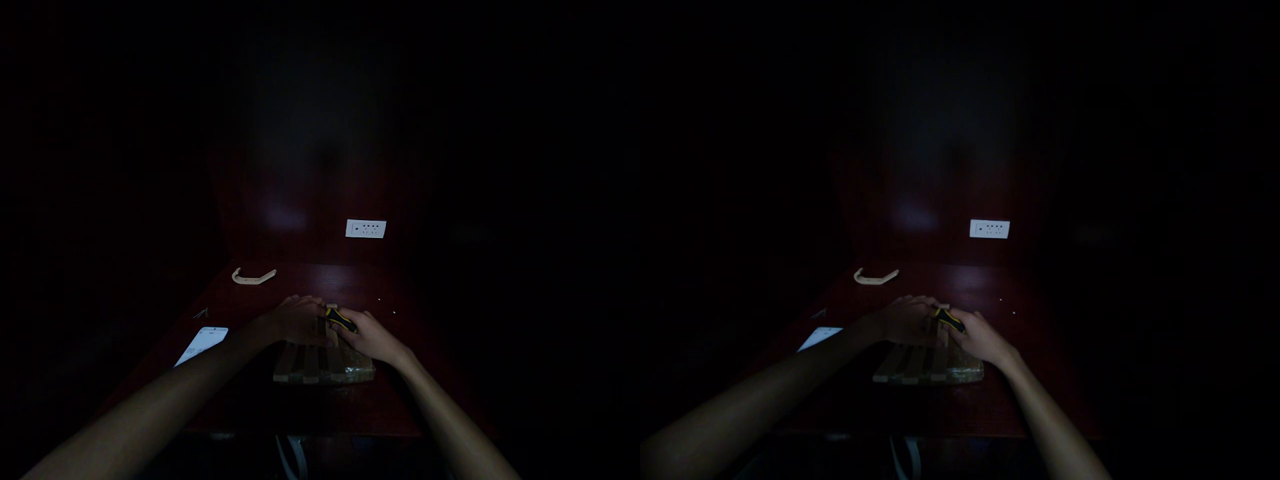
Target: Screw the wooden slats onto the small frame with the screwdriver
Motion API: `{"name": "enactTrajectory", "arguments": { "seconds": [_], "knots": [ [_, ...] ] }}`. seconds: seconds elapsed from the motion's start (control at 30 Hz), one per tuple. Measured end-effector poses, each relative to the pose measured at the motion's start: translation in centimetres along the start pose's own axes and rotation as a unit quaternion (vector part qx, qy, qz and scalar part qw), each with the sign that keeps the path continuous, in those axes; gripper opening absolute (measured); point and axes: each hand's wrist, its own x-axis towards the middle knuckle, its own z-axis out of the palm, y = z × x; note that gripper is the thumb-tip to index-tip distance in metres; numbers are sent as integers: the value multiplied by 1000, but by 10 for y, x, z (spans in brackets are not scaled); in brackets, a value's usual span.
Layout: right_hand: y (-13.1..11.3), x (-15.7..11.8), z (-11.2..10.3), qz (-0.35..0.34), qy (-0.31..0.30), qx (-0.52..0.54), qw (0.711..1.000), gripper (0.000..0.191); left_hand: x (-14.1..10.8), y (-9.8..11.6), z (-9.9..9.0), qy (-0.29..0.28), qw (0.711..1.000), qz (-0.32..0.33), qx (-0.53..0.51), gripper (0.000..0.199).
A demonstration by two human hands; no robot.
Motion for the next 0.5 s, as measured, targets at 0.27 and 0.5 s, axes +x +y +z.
{"name": "enactTrajectory", "arguments": {
  "seconds": [0.27, 0.5],
  "knots": [
    [-3, 1, 1, 10, 9, -2, 1000, 23, 7, -3, 2, 19, 1000, 1, -10, 47],
    [-3, -1, 5, 17, 24, -6, 1000, 23, 15, -11, 7, 19, 1000, 13, 1, 40]
  ]
}}
